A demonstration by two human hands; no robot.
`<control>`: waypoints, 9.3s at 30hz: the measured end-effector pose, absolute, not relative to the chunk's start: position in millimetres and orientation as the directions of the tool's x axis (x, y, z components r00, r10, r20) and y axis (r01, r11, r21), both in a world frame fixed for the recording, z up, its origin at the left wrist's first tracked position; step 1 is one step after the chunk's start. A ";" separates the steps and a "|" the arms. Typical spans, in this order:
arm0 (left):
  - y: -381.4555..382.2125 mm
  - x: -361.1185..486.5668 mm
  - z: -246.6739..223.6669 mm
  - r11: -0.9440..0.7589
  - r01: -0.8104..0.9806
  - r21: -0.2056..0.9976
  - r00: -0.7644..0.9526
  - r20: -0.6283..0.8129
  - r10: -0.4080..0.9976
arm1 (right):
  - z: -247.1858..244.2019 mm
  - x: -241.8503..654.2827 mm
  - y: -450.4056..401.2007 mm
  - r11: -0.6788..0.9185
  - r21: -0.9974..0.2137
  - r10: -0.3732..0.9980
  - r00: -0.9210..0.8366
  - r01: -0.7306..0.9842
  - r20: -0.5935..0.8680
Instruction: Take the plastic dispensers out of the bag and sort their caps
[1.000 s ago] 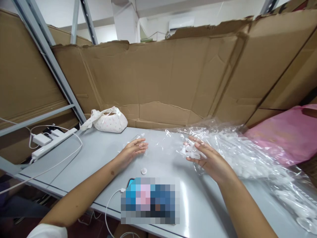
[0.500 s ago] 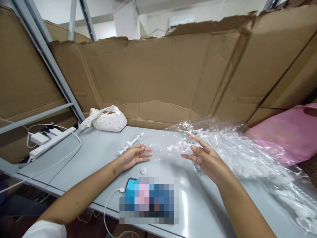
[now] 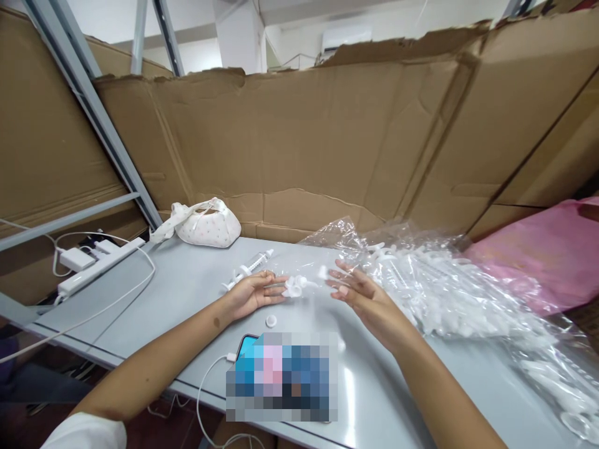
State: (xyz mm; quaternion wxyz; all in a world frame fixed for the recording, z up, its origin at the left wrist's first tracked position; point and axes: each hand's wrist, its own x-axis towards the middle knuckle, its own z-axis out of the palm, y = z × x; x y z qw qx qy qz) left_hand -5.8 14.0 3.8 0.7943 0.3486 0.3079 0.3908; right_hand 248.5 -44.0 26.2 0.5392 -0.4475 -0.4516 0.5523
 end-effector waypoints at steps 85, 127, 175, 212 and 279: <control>1.5 -9.7 1.8 -0.579 0.348 0.737 0.642 0.263 0.720 | 31.5 257.9 -40.8 0.367 -0.913 0.865 0.428 -0.180 0.263; -9.4 -0.8 18.2 -0.067 0.002 0.998 0.397 0.061 0.916 | 18.5 218.3 -55.2 0.019 -0.999 0.999 0.027 0.048 0.020; -23.0 -9.2 43.8 -0.773 0.539 0.334 0.659 0.404 0.634 | 25.6 206.9 -70.6 0.335 -0.864 0.942 -0.109 0.375 0.318; -7.3 -22.3 34.7 -0.512 0.367 0.777 0.418 0.354 0.837 | 25.5 224.3 -57.5 0.185 -0.980 0.978 0.080 0.070 0.191; -6.4 -7.3 24.7 -0.199 0.100 0.975 0.420 0.140 0.897 | 28.3 213.8 -63.5 0.173 -0.956 0.983 0.019 0.238 0.183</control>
